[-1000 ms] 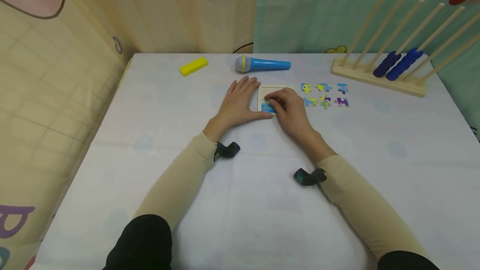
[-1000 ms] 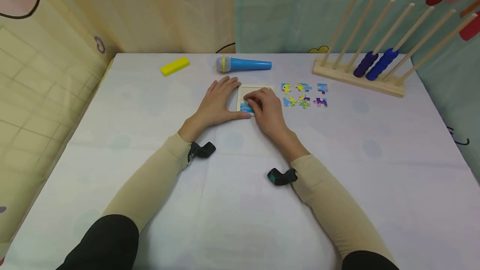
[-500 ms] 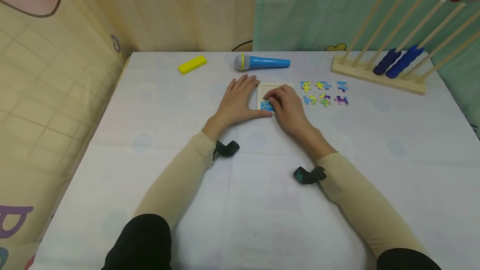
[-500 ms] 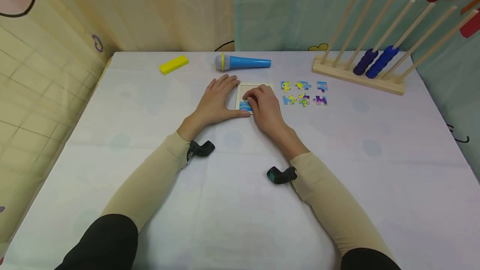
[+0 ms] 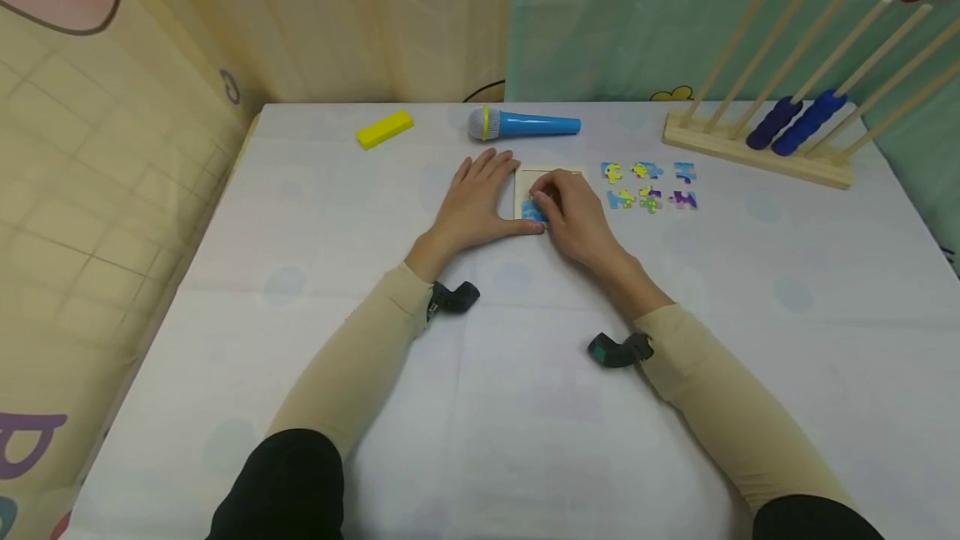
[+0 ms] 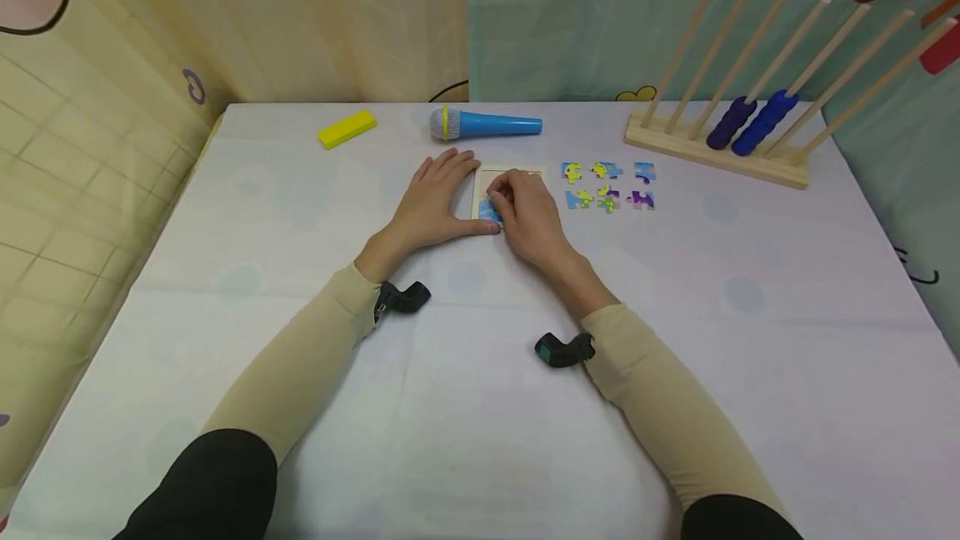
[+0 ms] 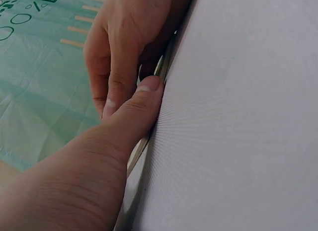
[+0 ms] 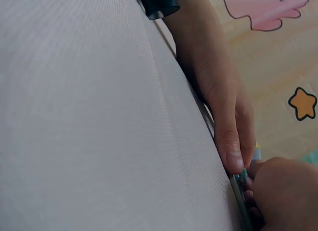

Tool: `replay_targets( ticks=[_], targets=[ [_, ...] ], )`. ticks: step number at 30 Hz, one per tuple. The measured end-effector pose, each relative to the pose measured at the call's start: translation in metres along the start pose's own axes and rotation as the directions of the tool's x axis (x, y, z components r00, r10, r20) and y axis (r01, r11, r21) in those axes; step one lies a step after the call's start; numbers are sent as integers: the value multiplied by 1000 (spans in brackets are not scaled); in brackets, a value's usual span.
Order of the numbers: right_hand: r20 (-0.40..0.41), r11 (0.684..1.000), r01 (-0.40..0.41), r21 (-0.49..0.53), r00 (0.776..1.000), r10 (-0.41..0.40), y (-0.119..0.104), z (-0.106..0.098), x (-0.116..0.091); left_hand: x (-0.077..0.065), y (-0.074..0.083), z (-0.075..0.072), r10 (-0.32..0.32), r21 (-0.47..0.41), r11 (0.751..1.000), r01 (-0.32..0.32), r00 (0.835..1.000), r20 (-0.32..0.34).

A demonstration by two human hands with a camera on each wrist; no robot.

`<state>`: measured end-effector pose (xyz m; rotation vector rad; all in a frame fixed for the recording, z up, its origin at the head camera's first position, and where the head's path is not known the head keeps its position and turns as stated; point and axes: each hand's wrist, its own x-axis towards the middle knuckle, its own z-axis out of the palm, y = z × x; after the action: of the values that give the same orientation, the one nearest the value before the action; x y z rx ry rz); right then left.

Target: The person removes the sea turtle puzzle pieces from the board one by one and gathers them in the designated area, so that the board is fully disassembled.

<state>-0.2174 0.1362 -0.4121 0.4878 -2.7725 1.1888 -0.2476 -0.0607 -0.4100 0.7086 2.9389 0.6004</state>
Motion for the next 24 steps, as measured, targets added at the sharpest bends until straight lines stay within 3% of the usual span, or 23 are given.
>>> replay_targets(
  ticks=[15, 24],
  targets=[
    [-81, 995, 21, 98, 997, -13, 2, 1, -3, -1, 0, -1, -8, 24, 1000, 7, 1000, 8],
    [-128, 978, -28, 206, 990, 55, -3, -11, -7, 0, 0, 1, -9, 19, 1000, 9, 1000, 3]
  ],
)
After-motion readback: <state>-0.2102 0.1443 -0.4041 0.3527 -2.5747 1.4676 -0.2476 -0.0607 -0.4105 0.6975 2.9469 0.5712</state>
